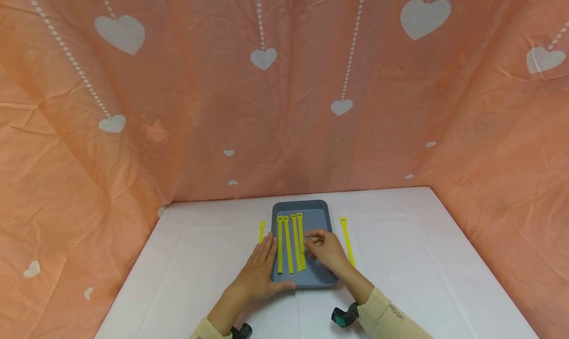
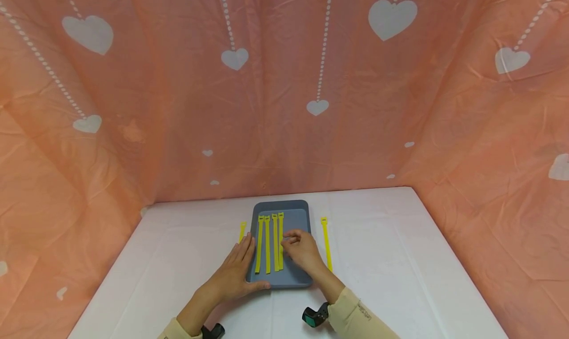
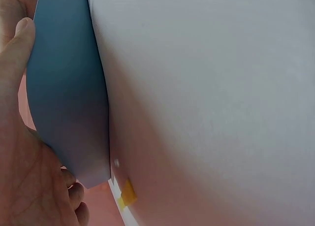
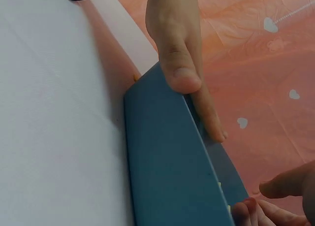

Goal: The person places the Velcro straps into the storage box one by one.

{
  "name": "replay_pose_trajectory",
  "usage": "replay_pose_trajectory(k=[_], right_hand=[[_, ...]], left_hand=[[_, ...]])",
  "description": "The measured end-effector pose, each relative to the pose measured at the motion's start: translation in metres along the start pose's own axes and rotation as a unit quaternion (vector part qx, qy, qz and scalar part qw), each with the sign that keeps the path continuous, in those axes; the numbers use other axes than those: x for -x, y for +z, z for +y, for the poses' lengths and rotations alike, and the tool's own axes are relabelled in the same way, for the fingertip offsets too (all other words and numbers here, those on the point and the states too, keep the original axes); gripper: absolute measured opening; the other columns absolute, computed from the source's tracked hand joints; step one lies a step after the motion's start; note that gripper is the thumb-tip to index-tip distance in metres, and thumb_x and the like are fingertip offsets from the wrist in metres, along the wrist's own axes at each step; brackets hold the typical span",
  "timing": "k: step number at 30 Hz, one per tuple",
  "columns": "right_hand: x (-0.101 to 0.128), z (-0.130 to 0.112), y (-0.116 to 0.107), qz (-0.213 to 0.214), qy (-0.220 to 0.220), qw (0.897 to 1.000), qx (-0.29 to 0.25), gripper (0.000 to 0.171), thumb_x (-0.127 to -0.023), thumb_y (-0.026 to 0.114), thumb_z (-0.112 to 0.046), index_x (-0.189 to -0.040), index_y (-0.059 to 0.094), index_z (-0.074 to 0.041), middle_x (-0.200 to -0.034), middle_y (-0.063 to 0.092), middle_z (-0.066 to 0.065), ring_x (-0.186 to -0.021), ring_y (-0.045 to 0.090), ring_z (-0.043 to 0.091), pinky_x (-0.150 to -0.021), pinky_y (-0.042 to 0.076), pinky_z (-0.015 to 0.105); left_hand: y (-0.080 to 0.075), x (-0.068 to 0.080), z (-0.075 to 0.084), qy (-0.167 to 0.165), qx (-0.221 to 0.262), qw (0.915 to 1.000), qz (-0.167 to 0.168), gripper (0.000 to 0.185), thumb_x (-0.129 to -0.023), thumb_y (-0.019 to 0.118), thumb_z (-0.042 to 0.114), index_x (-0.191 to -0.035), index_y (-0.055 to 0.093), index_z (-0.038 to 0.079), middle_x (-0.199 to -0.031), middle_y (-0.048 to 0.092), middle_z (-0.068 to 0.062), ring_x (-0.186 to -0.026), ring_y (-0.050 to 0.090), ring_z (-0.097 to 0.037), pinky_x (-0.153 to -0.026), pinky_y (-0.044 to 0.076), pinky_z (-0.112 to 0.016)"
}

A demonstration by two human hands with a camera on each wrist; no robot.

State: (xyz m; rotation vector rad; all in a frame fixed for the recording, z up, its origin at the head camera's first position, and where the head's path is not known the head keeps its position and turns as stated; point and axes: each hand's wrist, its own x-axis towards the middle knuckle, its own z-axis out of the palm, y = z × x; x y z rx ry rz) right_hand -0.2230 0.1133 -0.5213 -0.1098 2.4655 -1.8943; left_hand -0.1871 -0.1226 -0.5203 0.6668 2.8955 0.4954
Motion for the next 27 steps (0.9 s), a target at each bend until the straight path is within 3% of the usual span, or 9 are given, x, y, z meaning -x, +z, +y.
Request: replay_pose_trajectory(k=[10, 20, 27], right_hand=[[0.010, -0.005, -0.016, -0.002, -0.012, 1.000, -0.001, 0.024, -0.099, 0.076, -0.004, -0.119, 0.075, 0.008, -0.093, 0.077, 0.013, -0.074, 0.075, 0.031, -0.063, 0.059, 0.024], [0.020, -0.006, -0.036, 0.006, -0.008, 1.000, -0.028, 0.027, -0.100, 0.075, -0.004, -0.124, 0.072, 0.009, -0.101, 0.075, 0.019, -0.080, 0.076, 0.033, -0.071, 0.065, 0.036], [0.023, 0.002, -0.052, 0.020, 0.017, 0.999, -0.038, 0.028, -0.100, 0.075, -0.005, -0.126, 0.073, 0.007, -0.105, 0.076, 0.016, -0.089, 0.075, 0.030, -0.075, 0.066, 0.032]], left_hand=[[0.000, 0.000, 0.000, 0.000, 0.006, 1.0000, 0.001, 0.131, -0.087, 0.070, 0.081, -0.170, 0.014, -0.003, -0.179, 0.004, -0.021, -0.166, 0.008, -0.037, -0.134, 0.015, -0.054], [-0.001, 0.001, 0.000, -0.001, 0.004, 1.0000, 0.000, 0.131, -0.087, 0.068, 0.082, -0.171, 0.013, -0.002, -0.179, 0.003, -0.021, -0.166, 0.007, -0.037, -0.134, 0.015, -0.053], [0.000, 0.001, 0.000, 0.001, 0.010, 0.9999, 0.006, 0.131, -0.087, 0.070, 0.080, -0.170, 0.014, -0.003, -0.179, 0.003, -0.022, -0.166, 0.007, -0.038, -0.134, 0.014, -0.053]])
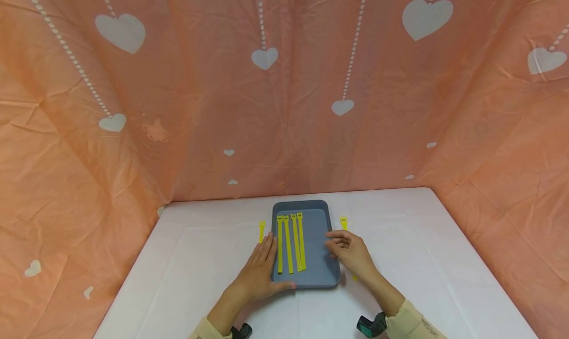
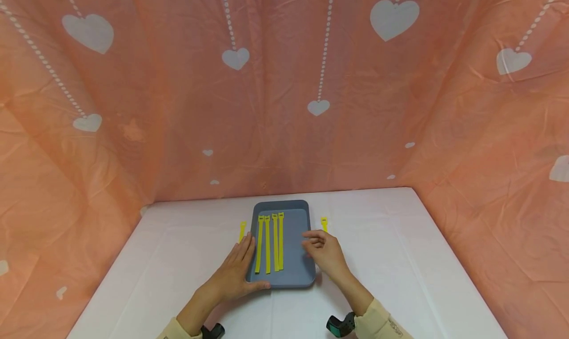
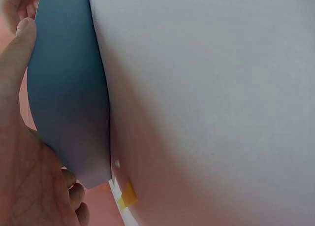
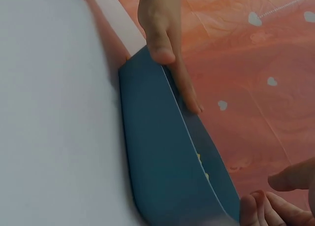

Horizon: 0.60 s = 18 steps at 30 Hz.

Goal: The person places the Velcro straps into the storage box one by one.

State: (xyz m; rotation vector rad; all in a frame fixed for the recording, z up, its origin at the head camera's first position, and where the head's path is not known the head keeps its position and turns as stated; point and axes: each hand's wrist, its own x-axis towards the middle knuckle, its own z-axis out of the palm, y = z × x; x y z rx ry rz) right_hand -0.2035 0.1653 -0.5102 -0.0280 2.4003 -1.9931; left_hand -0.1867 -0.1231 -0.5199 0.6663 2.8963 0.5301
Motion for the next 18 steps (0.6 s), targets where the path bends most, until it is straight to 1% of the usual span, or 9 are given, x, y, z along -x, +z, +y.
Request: replay_pose_trajectory(k=[4, 10, 14, 18], right_hand=[[0.000, 0.005, -0.008, 0.014, 0.010, 1.000, -0.005, 0.028, -0.099, 0.075, -0.004, -0.125, 0.073, 0.006, -0.103, 0.076, 0.015, -0.089, 0.075, 0.025, -0.075, 0.065, 0.028], [0.002, 0.011, -0.020, 0.035, 0.011, 0.999, 0.000, 0.027, -0.098, 0.075, -0.001, -0.122, 0.072, 0.010, -0.101, 0.076, 0.017, -0.085, 0.074, 0.018, -0.074, 0.065, 0.028], [0.003, 0.017, -0.027, 0.045, 0.015, 0.999, 0.015, 0.029, -0.097, 0.078, -0.002, -0.122, 0.072, 0.011, -0.099, 0.076, 0.015, -0.083, 0.074, 0.018, -0.072, 0.064, 0.026], [0.004, 0.022, -0.033, 0.055, 0.017, 0.998, 0.037, 0.027, -0.097, 0.078, -0.001, -0.121, 0.072, 0.011, -0.098, 0.076, 0.014, -0.081, 0.074, 0.019, -0.069, 0.062, 0.024]], left_hand=[[0.000, 0.000, 0.001, 0.000, 0.000, 1.0000, -0.001, 0.131, -0.087, 0.071, 0.079, -0.170, 0.013, -0.003, -0.179, 0.003, -0.022, -0.166, 0.007, -0.038, -0.134, 0.014, -0.054], [-0.001, 0.000, 0.001, 0.001, 0.002, 1.0000, -0.004, 0.131, -0.087, 0.071, 0.080, -0.171, 0.013, -0.003, -0.179, 0.003, -0.021, -0.166, 0.007, -0.038, -0.134, 0.015, -0.054], [-0.001, 0.000, 0.001, -0.002, -0.003, 1.0000, -0.008, 0.132, -0.086, 0.070, 0.081, -0.171, 0.012, -0.002, -0.179, 0.003, -0.021, -0.166, 0.006, -0.037, -0.134, 0.015, -0.054], [-0.001, 0.000, 0.001, -0.002, -0.005, 0.9999, -0.009, 0.132, -0.087, 0.069, 0.082, -0.171, 0.012, -0.002, -0.179, 0.003, -0.021, -0.167, 0.006, -0.037, -0.134, 0.014, -0.053]])
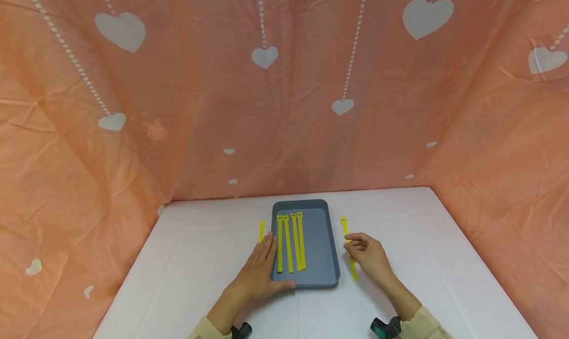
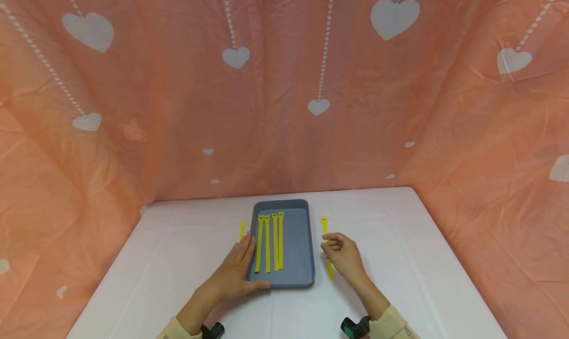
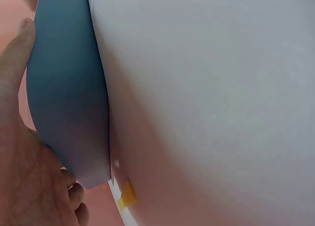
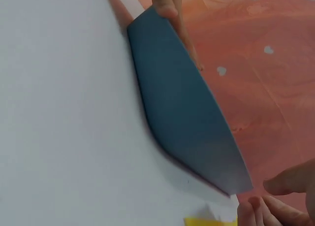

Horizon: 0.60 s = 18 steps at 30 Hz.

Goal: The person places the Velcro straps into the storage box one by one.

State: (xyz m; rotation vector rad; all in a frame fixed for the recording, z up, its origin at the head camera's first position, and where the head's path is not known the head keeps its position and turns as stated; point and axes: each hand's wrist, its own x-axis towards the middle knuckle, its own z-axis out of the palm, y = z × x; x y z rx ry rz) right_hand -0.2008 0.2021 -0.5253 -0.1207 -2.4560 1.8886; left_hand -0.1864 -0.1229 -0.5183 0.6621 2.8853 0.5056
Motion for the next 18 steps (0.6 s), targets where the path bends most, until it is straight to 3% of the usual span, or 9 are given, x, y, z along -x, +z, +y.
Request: replay_pose_trajectory(k=[18], right_hand=[[0.009, 0.010, -0.011, 0.014, 0.019, 0.997, 0.075, 0.029, -0.095, 0.079, -0.003, -0.118, 0.071, 0.011, -0.098, 0.074, 0.013, -0.082, 0.067, 0.016, -0.064, 0.055, 0.020]], left_hand=[[0.000, 0.000, -0.001, 0.000, 0.003, 1.0000, 0.000, 0.132, -0.087, 0.069, 0.082, -0.171, 0.013, -0.003, -0.179, 0.002, -0.021, -0.166, 0.006, -0.037, -0.134, 0.014, -0.054]])
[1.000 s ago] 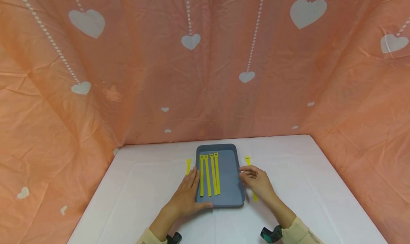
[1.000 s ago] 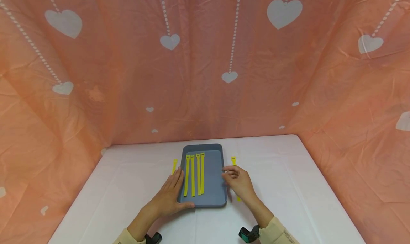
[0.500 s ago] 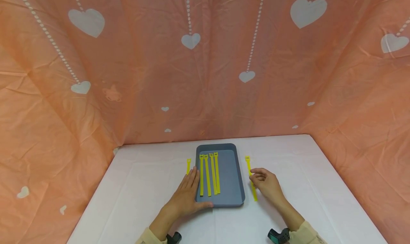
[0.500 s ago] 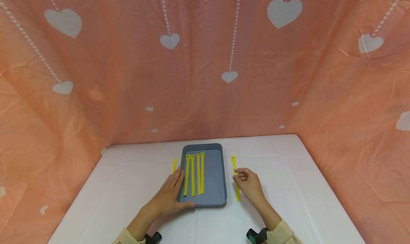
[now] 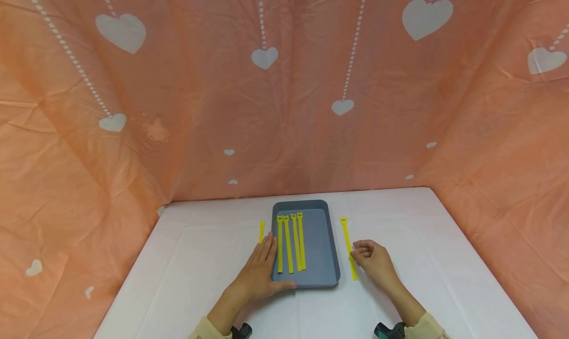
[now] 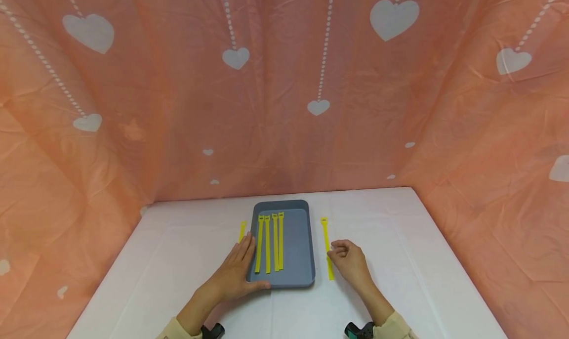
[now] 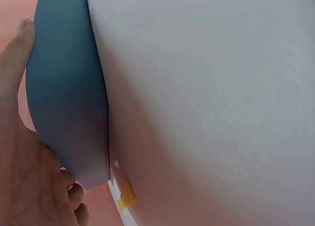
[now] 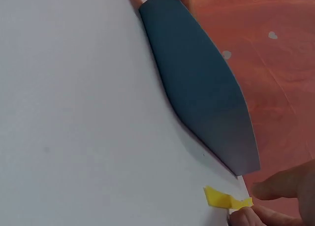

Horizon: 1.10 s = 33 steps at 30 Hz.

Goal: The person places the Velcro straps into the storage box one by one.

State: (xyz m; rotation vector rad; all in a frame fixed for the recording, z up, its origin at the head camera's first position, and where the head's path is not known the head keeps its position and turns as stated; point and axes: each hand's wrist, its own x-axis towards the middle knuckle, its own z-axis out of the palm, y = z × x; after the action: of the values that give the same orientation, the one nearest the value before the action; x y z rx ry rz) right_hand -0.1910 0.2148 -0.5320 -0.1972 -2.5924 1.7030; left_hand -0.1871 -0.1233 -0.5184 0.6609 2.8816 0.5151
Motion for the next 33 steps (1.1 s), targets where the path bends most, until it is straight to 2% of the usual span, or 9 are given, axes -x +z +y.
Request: replay_pose_trajectory(k=[12, 22, 33], right_hand=[[0.000, 0.004, 0.001, 0.008, 0.001, 1.000, 0.008, 0.027, -0.093, 0.079, -0.002, -0.115, 0.072, 0.011, -0.092, 0.073, 0.010, -0.079, 0.065, 0.013, -0.064, 0.054, 0.020], [-0.006, 0.011, 0.005, 0.012, 0.010, 1.000, 0.016, 0.028, -0.090, 0.083, -0.003, -0.111, 0.071, 0.010, -0.084, 0.069, 0.007, -0.074, 0.058, 0.013, -0.062, 0.048, 0.020], [-0.006, 0.011, 0.009, 0.032, -0.003, 0.999, 0.037, 0.026, -0.088, 0.085, -0.005, -0.107, 0.072, 0.008, -0.083, 0.068, 0.006, -0.073, 0.058, 0.014, -0.062, 0.048, 0.020]], left_hand=[[0.000, 0.000, 0.002, 0.002, 0.003, 1.0000, 0.000, 0.130, -0.088, 0.070, 0.080, -0.171, 0.012, -0.002, -0.179, 0.002, -0.021, -0.166, 0.006, -0.037, -0.134, 0.014, -0.053], [0.001, 0.001, 0.001, 0.002, 0.002, 1.0000, -0.001, 0.129, -0.088, 0.069, 0.079, -0.171, 0.012, -0.002, -0.179, 0.002, -0.021, -0.166, 0.006, -0.037, -0.134, 0.015, -0.053], [0.000, 0.001, 0.001, 0.001, 0.000, 1.0000, 0.007, 0.130, -0.088, 0.069, 0.080, -0.170, 0.014, -0.003, -0.179, 0.004, -0.021, -0.166, 0.007, -0.038, -0.134, 0.014, -0.053]])
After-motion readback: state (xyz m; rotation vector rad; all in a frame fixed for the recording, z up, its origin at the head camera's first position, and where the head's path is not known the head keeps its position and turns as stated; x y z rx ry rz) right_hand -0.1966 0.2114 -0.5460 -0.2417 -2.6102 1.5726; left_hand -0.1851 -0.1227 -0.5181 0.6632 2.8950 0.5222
